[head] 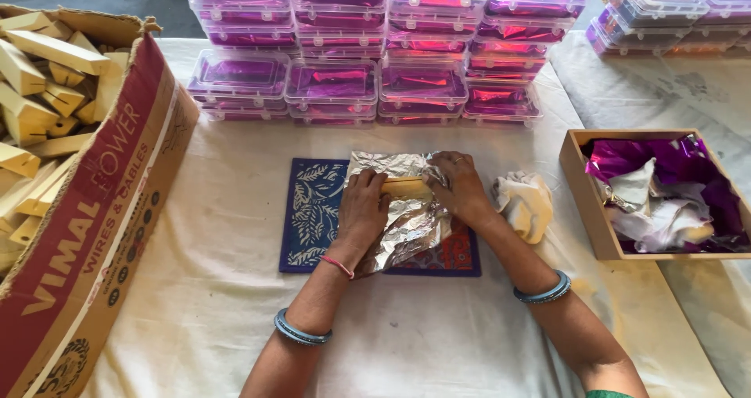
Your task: The person wipes a small wooden block with a white cloth, then wraps it in a sheet of shiny purple foil. The wrapped item is placed into a clear plastic container. The person repeats the process with a second wooden block.
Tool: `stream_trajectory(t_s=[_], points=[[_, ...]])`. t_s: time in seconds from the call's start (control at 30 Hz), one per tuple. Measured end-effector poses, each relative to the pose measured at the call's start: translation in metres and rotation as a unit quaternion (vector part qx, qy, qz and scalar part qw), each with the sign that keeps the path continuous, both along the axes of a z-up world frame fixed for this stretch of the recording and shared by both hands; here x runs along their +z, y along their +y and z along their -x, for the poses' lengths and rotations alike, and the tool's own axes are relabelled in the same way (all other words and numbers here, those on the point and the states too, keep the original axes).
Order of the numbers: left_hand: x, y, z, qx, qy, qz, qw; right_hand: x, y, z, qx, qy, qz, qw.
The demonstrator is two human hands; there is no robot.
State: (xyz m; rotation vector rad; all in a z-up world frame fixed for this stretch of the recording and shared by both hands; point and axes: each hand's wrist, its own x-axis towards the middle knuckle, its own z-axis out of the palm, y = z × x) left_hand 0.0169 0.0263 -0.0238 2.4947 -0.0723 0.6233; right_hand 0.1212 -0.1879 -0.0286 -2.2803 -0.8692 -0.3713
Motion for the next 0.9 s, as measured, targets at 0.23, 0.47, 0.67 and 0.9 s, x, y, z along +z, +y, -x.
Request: stream_trajectory(t_s=[0.23, 0.47, 0.67, 0.9], points=[[-0.003, 0.0, -0.001, 0.006, -0.007, -0.007, 1.0, -0.003, 0.02, -0.035, -0.003, -0.009, 0.039, 0.999], [-0.003, 0.0, -0.001, 0.012, 0.007, -0.02, 1.0, 0.017, 0.045, -0.039, -0.069, 0.118, 0.122, 0.983], [-0.007, -0.002, -0.003, 0.02, -0.02, -0.031, 0.999, -0.002, 0.035, -0.035, -0.036, 0.064, 0.08, 0.994], [0.006, -0.003, 0.006, -0.012, -0.046, -0.011, 0.999, 0.035, 0.022, 0.041, 0.023, -0.025, -0.02, 0.999]])
